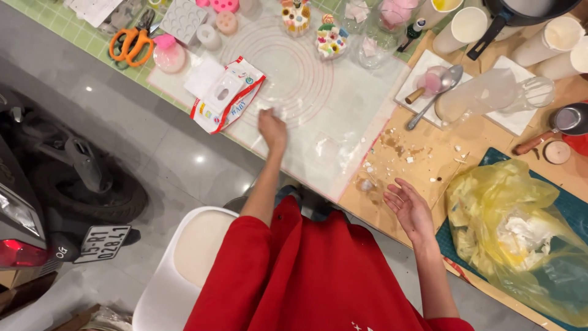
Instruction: Cleaning wax scraps and debris from a workbench using wet wipes and a plastic bag.
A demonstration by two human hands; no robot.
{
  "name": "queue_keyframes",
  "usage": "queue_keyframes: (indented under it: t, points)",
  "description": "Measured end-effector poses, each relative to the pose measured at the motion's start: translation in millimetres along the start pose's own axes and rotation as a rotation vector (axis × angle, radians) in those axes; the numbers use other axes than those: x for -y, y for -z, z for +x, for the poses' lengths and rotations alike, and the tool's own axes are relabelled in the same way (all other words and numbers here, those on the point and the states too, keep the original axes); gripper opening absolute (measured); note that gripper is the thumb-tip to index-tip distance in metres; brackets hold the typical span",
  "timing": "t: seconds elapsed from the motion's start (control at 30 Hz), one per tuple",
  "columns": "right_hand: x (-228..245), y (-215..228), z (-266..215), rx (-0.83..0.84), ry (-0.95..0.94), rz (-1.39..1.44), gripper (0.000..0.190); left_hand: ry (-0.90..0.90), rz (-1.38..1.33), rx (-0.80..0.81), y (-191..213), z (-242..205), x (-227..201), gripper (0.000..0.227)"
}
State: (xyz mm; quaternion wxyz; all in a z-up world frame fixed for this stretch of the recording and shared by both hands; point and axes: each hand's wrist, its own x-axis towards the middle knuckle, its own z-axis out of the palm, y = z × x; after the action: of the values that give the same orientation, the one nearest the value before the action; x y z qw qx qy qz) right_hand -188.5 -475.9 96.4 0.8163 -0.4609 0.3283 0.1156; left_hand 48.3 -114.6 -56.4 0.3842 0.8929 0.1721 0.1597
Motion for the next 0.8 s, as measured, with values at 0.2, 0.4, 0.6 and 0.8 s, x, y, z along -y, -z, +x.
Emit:
queue_keyframes:
  t: [0.2, 0.4, 0.6, 0.8]
  points:
    - [-13, -40, 23, 0.017, -0.031, 0.007, 0.039, -0.133, -0.178, 0.287, -44, -69, -40, 0.022]
    - [-10, -85, 40, 0.041, 0.005, 0.005, 0.039, -0.147, -0.5, 0.693, -63, -111, -62, 0.02]
    - [-23, -81, 32, -0.044, 0.048, 0.07, 0.039, -0.226, -0.244, 0.253, 28, 54, 8, 0.027]
    - [-37, -92, 19, -0.107, 0.035, 0.108, 0.039, -0.25, -0.051, 0.364, 17, 43, 0, 0.041]
